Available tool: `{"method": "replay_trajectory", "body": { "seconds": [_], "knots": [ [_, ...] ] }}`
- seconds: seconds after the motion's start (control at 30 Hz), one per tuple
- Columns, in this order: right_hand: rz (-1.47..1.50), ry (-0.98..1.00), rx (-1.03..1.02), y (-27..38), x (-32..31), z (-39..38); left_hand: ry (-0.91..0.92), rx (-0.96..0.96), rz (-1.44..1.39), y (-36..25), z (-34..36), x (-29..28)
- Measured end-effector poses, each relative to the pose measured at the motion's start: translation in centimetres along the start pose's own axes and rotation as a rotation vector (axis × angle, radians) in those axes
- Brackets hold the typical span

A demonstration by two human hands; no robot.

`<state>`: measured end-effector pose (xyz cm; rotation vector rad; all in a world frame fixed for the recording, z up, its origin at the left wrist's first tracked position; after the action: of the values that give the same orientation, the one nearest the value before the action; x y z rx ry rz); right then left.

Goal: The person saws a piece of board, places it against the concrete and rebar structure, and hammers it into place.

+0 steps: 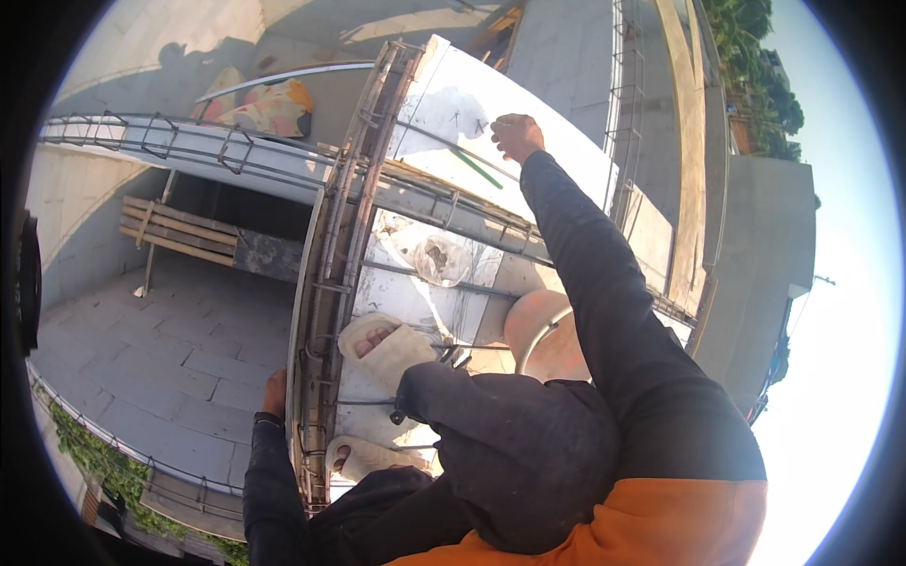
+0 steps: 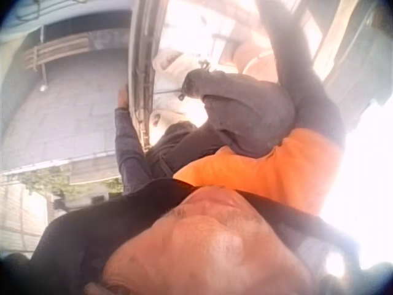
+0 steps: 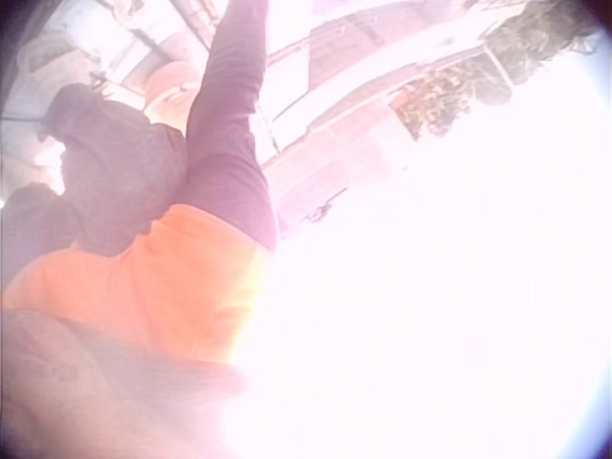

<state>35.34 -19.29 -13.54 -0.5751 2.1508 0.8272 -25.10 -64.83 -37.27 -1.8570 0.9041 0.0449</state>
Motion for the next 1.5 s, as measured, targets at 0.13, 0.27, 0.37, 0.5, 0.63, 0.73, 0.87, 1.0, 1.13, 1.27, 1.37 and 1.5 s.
{"method": "replay_trajectory", "body": {
  "seconds": [0.13,0.27,0.37,0.5,0.63,0.73,0.87,1.0,1.13,1.27,1.37,1.5],
  "knots": [
    [-0.223,0.266,-0.159,-0.4,1.9,-9.4,0.002,0.012,0.091,1.4,-0.8,0.2],
    [-0.557,0.495,-0.254,-3.5,6.1,-19.5,-0.005,0.002,0.064,1.0,-0.3,-0.5],
    [-0.526,0.341,-0.258,-5.4,6.9,-21.2,0.044,0.026,0.019,0.6,1.0,0.0],
    [-0.404,0.291,-0.344,-3.5,9.0,-21.1,0.001,-0.152,-0.149,6.1,-0.8,-1.0],
    [-0.428,0.191,-0.273,-6.7,7.4,-19.7,0.149,-0.066,-0.184,2.2,2.0,0.5],
    [-0.425,0.1,-0.37,-7.5,7.8,-20.2,0.157,-0.071,-0.286,2.5,1.6,-0.1],
    [-0.431,0.058,-0.346,-9.7,5.4,-22.3,0.158,-0.172,-0.361,1.2,1.6,0.7],
    [-0.515,0.064,-0.321,-10.3,3.9,-22.5,0.232,-0.014,-0.185,4.7,1.4,-1.3],
    [-0.662,0.052,-0.38,-12.3,1.6,-21.6,0.446,-0.038,-0.047,5.4,2.8,-2.9],
    [-0.616,0.078,-0.316,-12.3,-1.1,-22.2,0.514,-0.443,-0.371,0.7,2.5,-2.2],
    [-0.401,0.04,-0.268,-12.5,-5.3,-23.9,0.481,-0.542,-0.514,-1.0,2.2,-2.7],
    [-0.37,-0.069,-0.287,-9.4,-9.7,-28.9,0.291,-0.587,-0.827,0.8,-0.9,-3.7]
  ]
}}
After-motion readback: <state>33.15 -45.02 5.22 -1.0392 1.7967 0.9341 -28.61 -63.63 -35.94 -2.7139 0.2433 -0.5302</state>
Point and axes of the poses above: each hand's wrist, its own z-axis towards the middle knuckle, its own x-axis out of the palm, y = z × x, the point moved 6 cm from there along z, towards the middle knuckle, and after that the axes turned 8 degrees about x, right-handed, at the moved point
